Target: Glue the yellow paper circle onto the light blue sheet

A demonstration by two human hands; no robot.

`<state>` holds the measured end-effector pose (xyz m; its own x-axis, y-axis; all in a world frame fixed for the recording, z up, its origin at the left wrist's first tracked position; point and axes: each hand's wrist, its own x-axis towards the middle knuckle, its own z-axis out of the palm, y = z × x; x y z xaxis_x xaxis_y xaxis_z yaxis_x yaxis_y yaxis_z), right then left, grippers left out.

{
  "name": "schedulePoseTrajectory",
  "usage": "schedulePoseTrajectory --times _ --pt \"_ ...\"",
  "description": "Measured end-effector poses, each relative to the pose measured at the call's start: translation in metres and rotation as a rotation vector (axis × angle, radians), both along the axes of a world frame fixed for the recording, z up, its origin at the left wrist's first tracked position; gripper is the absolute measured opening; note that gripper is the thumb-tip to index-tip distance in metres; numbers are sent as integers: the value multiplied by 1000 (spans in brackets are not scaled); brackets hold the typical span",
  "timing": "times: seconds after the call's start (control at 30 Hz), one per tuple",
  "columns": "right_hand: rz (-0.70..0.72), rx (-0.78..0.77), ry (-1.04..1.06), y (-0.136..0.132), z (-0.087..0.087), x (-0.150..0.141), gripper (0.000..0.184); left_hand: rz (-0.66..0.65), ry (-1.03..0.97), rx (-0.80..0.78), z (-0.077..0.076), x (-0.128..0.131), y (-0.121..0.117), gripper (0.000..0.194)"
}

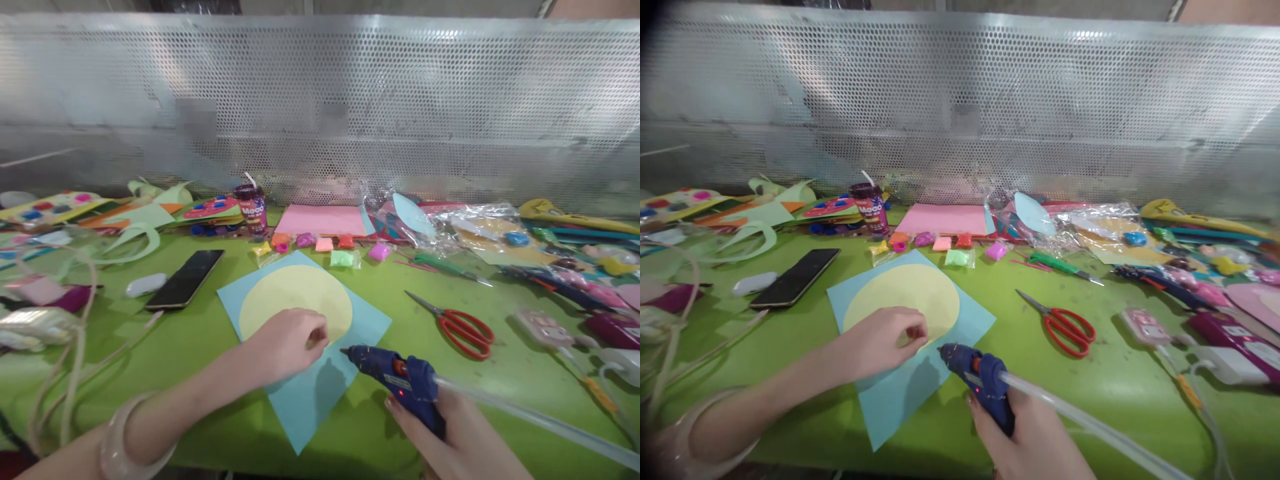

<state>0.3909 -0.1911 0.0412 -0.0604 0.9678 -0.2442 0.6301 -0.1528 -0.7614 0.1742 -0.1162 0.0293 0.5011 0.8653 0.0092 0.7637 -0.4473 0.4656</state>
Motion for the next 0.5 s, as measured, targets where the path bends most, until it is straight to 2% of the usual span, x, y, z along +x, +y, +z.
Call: schedulePoseTrajectory --times 0.1,0.27,0.5 --pt "53 17 -26 2 -4 -5 28 19 -33 -52 0 -2 3 13" --pt "169 177 -128 7 -10 -7 23 24 -14 -73 1 -2 6 14" --pt "144 283 -96 2 -12 -1 21 -43 15 -90 8 -4 4 22"
